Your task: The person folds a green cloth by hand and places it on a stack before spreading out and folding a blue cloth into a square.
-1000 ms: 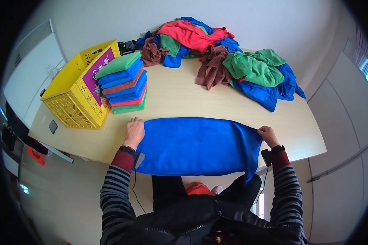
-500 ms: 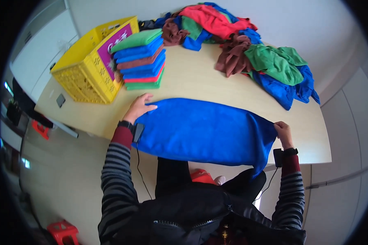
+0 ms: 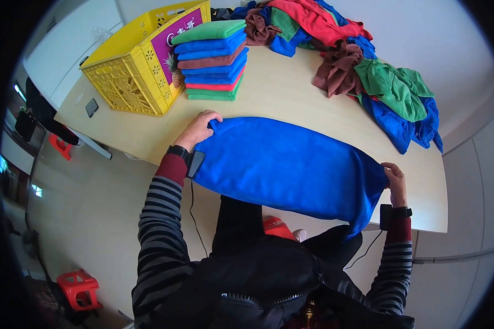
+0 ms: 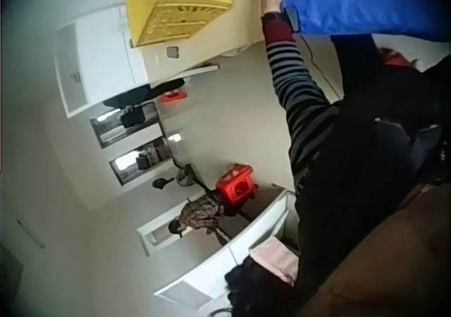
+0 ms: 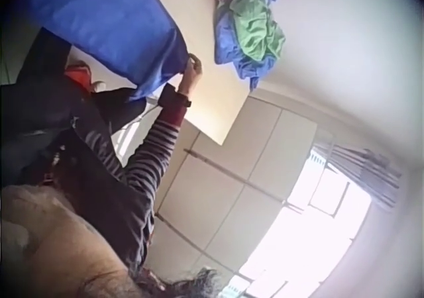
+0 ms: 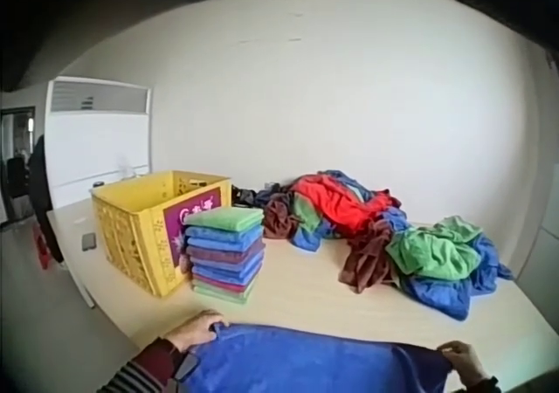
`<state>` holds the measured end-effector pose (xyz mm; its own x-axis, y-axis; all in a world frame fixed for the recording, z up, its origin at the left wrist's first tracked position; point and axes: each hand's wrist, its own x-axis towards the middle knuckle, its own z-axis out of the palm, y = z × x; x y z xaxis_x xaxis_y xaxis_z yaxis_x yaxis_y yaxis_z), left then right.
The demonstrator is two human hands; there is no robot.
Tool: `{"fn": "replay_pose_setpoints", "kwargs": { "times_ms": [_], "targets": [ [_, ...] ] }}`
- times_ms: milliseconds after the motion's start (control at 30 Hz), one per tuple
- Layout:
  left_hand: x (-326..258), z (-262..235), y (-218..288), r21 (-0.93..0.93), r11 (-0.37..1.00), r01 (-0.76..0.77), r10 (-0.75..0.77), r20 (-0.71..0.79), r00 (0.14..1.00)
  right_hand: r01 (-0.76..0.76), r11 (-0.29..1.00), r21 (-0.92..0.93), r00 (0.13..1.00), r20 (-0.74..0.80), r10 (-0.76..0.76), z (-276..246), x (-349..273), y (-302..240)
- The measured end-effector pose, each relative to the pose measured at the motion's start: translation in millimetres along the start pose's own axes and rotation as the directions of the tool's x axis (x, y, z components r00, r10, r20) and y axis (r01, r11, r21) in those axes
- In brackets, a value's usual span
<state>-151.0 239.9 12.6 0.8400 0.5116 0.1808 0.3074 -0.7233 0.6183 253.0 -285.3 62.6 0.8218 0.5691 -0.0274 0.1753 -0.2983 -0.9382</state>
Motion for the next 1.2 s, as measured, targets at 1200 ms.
{"fn": "replay_pose_setpoints", "kwargs": {
  "times_ms": [1200],
  "targets": [
    [-45, 99, 254, -0.284, 0.851, -0.442, 0.266, -0.493, 0.828, 0.031, 0.948, 0.316, 0.848, 0.493, -0.192, 179, -70, -129]
  ]
}}
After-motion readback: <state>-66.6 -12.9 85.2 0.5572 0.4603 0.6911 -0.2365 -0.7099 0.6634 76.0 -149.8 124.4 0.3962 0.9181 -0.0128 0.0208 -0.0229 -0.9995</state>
